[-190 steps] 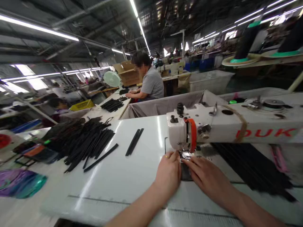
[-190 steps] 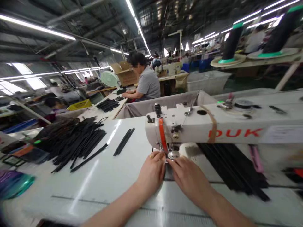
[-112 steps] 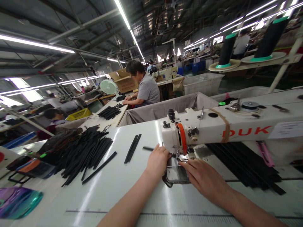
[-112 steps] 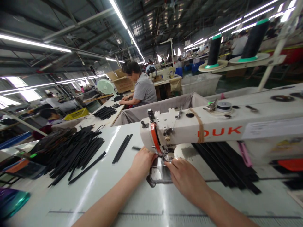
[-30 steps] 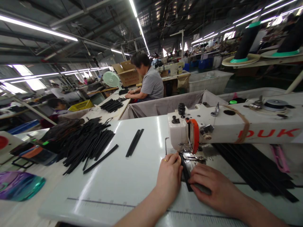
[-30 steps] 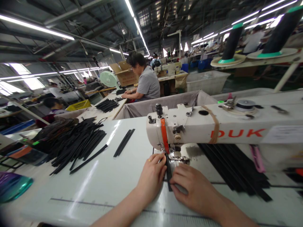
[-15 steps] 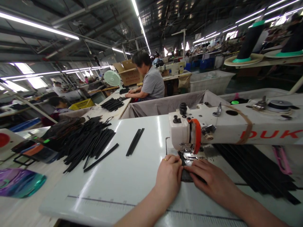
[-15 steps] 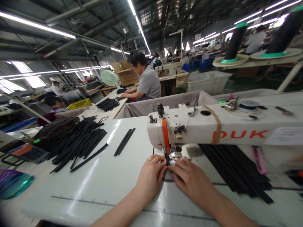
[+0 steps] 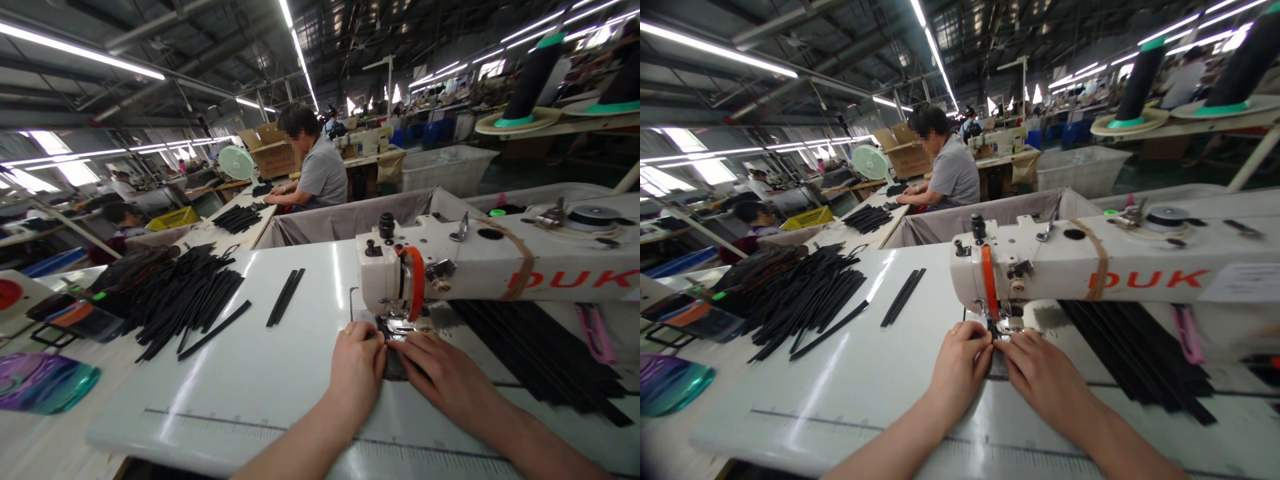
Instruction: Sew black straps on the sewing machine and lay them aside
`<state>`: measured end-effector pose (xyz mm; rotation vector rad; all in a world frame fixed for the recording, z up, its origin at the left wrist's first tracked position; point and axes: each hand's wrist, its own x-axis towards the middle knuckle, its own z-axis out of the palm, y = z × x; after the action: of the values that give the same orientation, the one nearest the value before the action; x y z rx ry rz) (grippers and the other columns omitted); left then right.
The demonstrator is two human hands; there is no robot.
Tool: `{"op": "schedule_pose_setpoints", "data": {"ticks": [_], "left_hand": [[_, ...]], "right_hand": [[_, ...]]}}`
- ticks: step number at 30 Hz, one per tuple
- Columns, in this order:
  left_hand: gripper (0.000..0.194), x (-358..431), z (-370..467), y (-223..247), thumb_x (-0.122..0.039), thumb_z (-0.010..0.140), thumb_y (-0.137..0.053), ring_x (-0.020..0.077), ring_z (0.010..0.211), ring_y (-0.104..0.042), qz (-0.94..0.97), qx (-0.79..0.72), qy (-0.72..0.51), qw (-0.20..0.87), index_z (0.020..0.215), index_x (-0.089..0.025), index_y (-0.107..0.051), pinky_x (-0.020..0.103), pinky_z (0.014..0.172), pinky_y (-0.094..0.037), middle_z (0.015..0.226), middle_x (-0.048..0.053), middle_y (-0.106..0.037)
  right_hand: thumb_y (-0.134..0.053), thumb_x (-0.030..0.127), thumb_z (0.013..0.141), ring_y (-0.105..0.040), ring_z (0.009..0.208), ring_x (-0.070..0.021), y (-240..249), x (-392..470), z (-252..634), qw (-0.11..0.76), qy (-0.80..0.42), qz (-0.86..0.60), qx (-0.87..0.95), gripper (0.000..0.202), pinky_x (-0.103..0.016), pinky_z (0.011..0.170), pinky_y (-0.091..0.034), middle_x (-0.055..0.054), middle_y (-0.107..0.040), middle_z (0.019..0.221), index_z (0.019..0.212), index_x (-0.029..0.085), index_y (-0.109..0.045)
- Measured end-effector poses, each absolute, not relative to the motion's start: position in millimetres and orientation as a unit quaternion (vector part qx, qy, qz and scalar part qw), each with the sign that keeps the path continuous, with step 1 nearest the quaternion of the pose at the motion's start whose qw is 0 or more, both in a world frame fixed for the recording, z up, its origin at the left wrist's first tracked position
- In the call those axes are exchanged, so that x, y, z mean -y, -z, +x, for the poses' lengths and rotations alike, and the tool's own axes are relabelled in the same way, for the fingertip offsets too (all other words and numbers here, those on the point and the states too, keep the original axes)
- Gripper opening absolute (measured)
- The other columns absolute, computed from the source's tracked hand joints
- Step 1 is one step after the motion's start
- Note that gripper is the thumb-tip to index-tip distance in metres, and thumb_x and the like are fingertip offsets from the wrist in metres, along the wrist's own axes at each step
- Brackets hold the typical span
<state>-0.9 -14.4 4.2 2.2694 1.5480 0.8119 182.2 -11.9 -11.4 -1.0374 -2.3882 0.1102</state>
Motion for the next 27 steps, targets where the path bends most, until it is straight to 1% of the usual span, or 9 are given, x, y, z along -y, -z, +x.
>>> {"op": "schedule_pose_setpoints", "data": {"ticks": [7, 13, 17, 20, 23, 25, 27], "left_hand": [[0.017, 12.0, -0.7, -3.5, -0.016, 0.091, -0.056, 0.0226, 0.091, -0.057, 0.784, -0.537, -0.281, 0.131, 0.087, -0.018, -0.073, 0.039, 0.082, -0.049, 0.094, 0.006, -0.065], [0.02, 13.1, 0.3, -3.0, -0.018, 0.093, -0.053, 0.0226, 0.089, -0.057, 0.788, -0.538, -0.278, 0.115, 0.085, -0.018, -0.072, 0.039, 0.08, -0.049, 0.093, 0.006, -0.065], [0.022, 10.2, 0.0, -4.8, -0.017, 0.093, -0.052, 0.0222, 0.088, -0.056, 0.789, -0.535, -0.276, 0.118, 0.081, -0.017, -0.07, 0.039, 0.081, -0.05, 0.091, 0.006, -0.064], [0.023, 9.5, 0.5, -6.3, -0.015, 0.092, -0.051, 0.022, 0.088, -0.055, 0.797, -0.527, -0.269, 0.123, 0.077, -0.017, -0.069, 0.038, 0.081, -0.05, 0.091, 0.007, -0.063], [0.022, 13.6, 0.5, -5.9, -0.013, 0.091, -0.05, 0.0225, 0.088, -0.055, 0.8, -0.526, -0.263, 0.117, 0.083, -0.017, -0.07, 0.039, 0.081, -0.051, 0.093, 0.007, -0.063], [0.02, 15.3, -2.2, -6.1, -0.011, 0.087, -0.051, 0.0231, 0.09, -0.055, 0.808, -0.516, -0.259, 0.116, 0.086, -0.017, -0.07, 0.038, 0.083, -0.051, 0.095, 0.008, -0.063], [0.022, 10.9, -7.7, -8.8, -0.007, 0.081, -0.052, 0.0235, 0.093, -0.056, 0.825, -0.492, -0.246, 0.13, 0.086, -0.017, -0.071, 0.037, 0.086, -0.05, 0.098, 0.008, -0.064]], "right_hand": [[-0.044, 0.015, 0.094, -0.063, 0.092, -0.025, 10.5, 11.9, 180.9, 0.27, -0.032, -0.385, 0.882, 0.029, -0.041, 0.078, -0.055, -0.01, -0.067, 0.103, 0.118, 0.019, -0.06], [-0.046, 0.013, 0.093, -0.063, 0.088, -0.0242, 8.0, 12.3, 180.0, 0.27, -0.034, -0.384, 0.882, 0.028, -0.042, 0.077, -0.055, -0.008, -0.067, 0.098, 0.117, 0.019, -0.06], [-0.048, 0.011, 0.091, -0.063, 0.089, -0.0251, 8.5, 12.3, 179.4, 0.265, -0.027, -0.385, 0.883, 0.029, -0.043, 0.077, -0.056, -0.008, -0.067, 0.099, 0.117, 0.018, -0.059], [-0.049, 0.012, 0.091, -0.064, 0.089, -0.0247, 8.5, 12.2, 179.6, 0.268, -0.025, -0.385, 0.883, 0.029, -0.042, 0.077, -0.056, -0.008, -0.067, 0.099, 0.117, 0.018, -0.06], [-0.049, 0.013, 0.091, -0.064, 0.09, -0.0243, 7.8, 12.2, 180.7, 0.276, -0.023, -0.382, 0.882, 0.03, -0.041, 0.078, -0.056, -0.008, -0.068, 0.1, 0.118, 0.019, -0.06], [-0.048, 0.013, 0.091, -0.064, 0.092, -0.0242, 8.3, 12.3, 182.0, 0.277, -0.025, -0.379, 0.883, 0.031, -0.041, 0.079, -0.056, -0.008, -0.068, 0.101, 0.119, 0.02, -0.06], [-0.046, 0.012, 0.092, -0.064, 0.093, -0.0241, 10.5, 12.1, 183.3, 0.275, -0.022, -0.376, 0.885, 0.031, -0.041, 0.08, -0.056, -0.008, -0.068, 0.102, 0.119, 0.019, -0.059]]}}
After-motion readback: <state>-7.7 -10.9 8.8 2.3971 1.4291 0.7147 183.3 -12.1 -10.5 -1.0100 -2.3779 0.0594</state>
